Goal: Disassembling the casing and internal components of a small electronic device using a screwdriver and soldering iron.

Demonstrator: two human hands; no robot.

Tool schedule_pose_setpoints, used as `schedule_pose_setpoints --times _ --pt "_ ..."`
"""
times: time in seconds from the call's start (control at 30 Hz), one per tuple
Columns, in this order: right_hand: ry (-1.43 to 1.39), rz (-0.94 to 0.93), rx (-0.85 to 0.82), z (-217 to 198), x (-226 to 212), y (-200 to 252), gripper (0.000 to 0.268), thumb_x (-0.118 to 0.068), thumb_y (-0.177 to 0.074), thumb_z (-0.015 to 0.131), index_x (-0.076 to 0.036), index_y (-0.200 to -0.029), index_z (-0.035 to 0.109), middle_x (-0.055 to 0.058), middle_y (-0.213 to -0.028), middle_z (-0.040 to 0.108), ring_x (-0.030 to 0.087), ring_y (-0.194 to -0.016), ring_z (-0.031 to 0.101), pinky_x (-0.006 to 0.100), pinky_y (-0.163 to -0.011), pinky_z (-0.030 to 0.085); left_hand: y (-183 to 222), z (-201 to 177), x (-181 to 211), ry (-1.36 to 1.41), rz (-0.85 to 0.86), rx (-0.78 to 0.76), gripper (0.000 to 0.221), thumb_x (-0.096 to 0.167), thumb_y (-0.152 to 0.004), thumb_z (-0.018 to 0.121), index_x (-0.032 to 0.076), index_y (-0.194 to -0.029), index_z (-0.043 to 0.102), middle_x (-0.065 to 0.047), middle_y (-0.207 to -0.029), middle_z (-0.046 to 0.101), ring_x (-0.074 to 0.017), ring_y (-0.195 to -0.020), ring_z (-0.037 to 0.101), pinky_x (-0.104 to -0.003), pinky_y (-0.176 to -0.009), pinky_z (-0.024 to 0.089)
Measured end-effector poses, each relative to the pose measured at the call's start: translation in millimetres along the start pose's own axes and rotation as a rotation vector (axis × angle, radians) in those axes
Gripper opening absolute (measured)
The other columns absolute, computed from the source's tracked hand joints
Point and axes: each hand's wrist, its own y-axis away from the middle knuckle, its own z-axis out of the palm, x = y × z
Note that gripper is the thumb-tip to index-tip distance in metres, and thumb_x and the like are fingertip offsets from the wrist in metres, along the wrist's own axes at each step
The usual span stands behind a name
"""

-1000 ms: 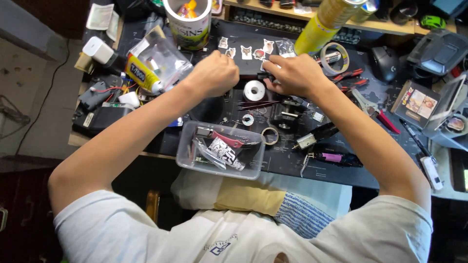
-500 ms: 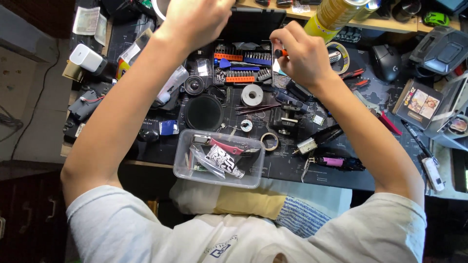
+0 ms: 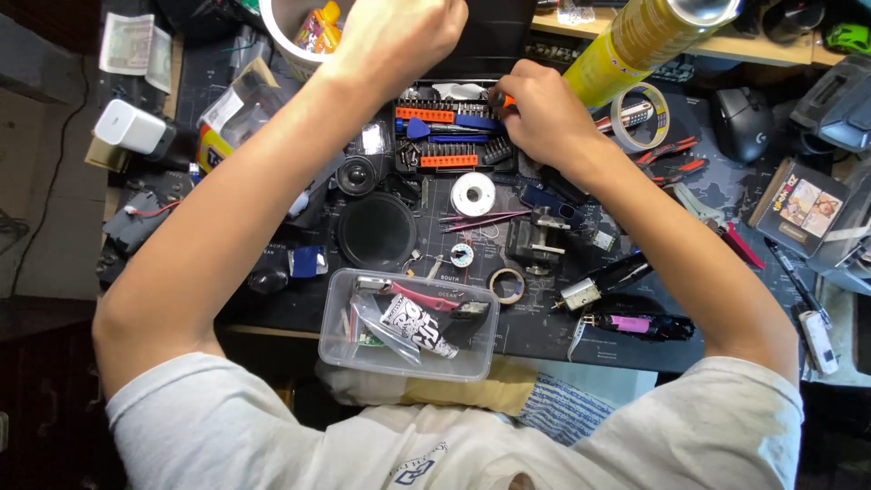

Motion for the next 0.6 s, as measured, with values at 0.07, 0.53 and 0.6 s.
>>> schedule_pose_setpoints --times 0.07,0.53,0.6 --pt "0.044 0.018 -0.002 0.0 1.6 1.0 0.010 -0.005 -0.103 0.073 0.005 -0.105 0.075 0.020 -0.106 0.065 0.047 -0.093 0.068 0.057 -0.079 0.055 2.4 1.4 7.5 0.116 0.062 -0.089 0.018 0.019 -0.085 0.075 0.027 -0.075 0.062 0.007 -0.075 0.062 -0.0139 -0.062 0.065 -0.032 -0.040 0.042" --pt "-0.023 0.050 -0.086 0.8 10.0 5.0 0.021 -0.011 -0.105 0.080 0.005 -0.107 0.067 0.022 -0.107 0.067 0.046 -0.100 0.066 0.054 -0.083 0.052 -1.4 2.0 5.0 0.485 0.000 -0.272 0.012 0.010 -0.092 0.074 0.020 -0.096 0.069 0.001 -0.087 0.067 -0.0235 -0.069 0.068 -0.041 -0.041 0.048" --pt "-0.021 0.039 -0.082 0.8 9.6 6.9 0.024 -0.012 -0.106 0.079 0.007 -0.105 0.064 0.023 -0.105 0.066 0.047 -0.098 0.065 0.053 -0.083 0.050 -3.3 -4.4 10.1 0.489 0.027 -0.304 0.008 0.018 -0.095 0.078 0.021 -0.095 0.070 0.001 -0.089 0.069 -0.0232 -0.076 0.072 -0.041 -0.043 0.050"
